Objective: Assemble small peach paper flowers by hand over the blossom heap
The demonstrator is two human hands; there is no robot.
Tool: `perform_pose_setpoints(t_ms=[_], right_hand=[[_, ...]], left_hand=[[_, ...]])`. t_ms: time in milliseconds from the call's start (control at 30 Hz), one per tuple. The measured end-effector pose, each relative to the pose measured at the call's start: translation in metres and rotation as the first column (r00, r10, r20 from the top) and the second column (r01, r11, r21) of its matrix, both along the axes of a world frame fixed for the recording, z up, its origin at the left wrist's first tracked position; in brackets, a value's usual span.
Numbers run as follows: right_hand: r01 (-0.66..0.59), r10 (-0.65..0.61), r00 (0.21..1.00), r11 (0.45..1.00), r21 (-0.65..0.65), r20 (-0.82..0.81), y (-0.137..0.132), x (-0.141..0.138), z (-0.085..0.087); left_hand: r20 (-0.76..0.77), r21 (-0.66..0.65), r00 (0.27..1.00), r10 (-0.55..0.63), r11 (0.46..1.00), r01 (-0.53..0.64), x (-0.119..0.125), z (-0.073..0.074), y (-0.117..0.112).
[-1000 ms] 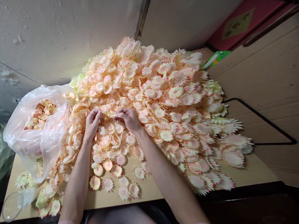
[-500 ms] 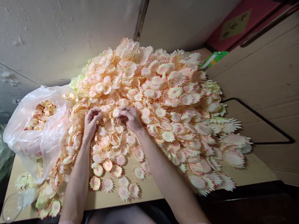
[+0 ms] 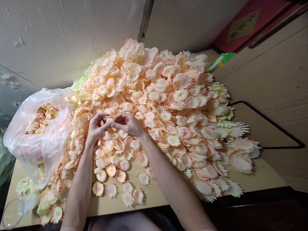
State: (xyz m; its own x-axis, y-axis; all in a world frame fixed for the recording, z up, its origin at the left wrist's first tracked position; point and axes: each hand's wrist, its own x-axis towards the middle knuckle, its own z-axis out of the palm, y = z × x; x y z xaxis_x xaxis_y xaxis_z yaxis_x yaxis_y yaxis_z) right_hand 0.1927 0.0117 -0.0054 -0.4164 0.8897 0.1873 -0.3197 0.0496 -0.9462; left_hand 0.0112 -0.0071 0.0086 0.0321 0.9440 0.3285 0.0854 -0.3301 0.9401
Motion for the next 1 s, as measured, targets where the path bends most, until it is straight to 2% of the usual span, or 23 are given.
perform_pose_setpoints(t_ms=[367,700,867,1000], right_hand=[[0.130,-0.135,0.989,0.989,-0.069,-0.061,0.006,-0.003,-0.006],[0.156,-0.158,0.987,0.986,-0.049,-0.026,0.007,-0.002,-0.008],[0.140,-0.141,0.989,0.990,-0.018,-0.043,0.010,-0.003,-0.013],[0.120,-0.120,0.992,0.993,0.007,-0.043,0.009,-0.003,-0.010]], left_hand=[[-0.041,0.014,0.999,0.013,1.000,-0.013,-0.003,-0.001,0.000],[-0.065,0.064,0.998,0.015,0.998,-0.011,-0.002,-0.004,0.001],[-0.028,0.017,1.000,-0.002,1.000,0.003,-0.002,-0.005,0.001],[-0.011,-0.009,1.000,0.005,1.000,-0.005,-0.001,-0.004,0.000]])
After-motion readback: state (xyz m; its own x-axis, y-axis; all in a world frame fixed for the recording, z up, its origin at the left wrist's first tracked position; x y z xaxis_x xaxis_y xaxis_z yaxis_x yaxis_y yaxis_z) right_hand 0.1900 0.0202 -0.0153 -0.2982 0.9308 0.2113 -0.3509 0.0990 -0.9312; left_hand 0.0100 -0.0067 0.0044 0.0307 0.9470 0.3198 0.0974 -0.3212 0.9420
